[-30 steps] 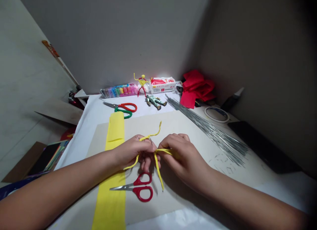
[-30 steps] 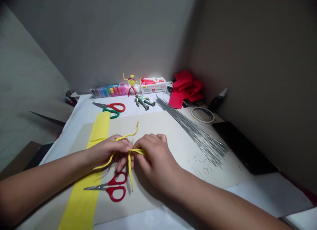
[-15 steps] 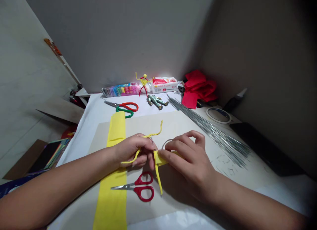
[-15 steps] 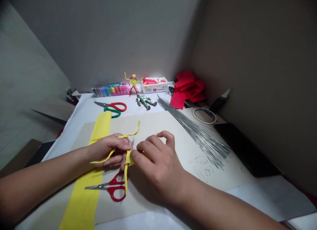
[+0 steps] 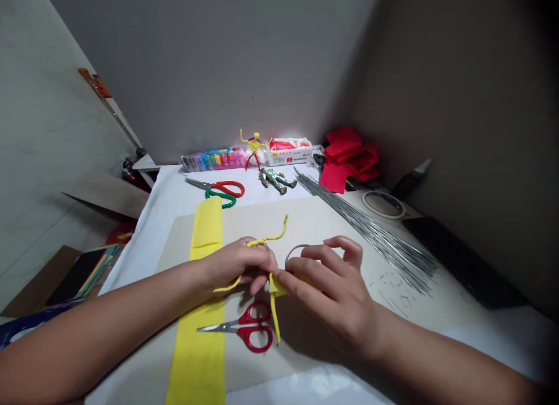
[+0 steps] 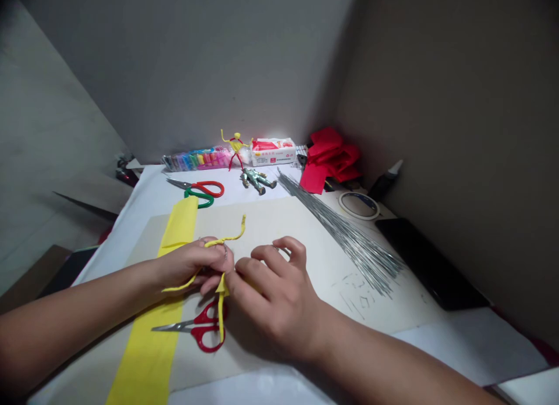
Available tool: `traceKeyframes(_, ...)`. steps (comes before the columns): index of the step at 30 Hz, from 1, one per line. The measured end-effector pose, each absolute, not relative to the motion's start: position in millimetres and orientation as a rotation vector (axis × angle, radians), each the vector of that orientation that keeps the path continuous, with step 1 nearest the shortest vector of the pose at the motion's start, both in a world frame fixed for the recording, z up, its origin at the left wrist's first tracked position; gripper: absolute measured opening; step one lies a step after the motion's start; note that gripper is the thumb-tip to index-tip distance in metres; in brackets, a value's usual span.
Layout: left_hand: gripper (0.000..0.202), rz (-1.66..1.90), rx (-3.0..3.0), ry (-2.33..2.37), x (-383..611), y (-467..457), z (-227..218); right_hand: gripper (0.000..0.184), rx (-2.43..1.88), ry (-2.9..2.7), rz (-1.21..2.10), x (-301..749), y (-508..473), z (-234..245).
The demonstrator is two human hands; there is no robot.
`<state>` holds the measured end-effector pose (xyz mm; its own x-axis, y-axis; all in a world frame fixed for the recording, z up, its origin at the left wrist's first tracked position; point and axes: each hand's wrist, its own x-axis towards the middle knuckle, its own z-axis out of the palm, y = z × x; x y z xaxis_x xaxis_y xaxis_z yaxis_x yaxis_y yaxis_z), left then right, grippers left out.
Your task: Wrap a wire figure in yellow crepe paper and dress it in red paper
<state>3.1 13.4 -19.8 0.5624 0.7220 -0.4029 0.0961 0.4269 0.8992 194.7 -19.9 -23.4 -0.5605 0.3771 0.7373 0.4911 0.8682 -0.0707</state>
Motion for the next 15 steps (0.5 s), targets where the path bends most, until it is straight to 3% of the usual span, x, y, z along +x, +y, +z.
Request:
traceKeyframes(9,0.018,0.42,1.15,0.911,5.4,12.5,-22.7,0.01,-0.846,-2.146,0.427,192.1,-18.0,-23.2)
traceKeyframes(15,0.02,0.406,1.209,0.928,7.0,12.3,-27.3,0.014,-1.027,-2.043,0.729,191.5,-14.2,-16.3)
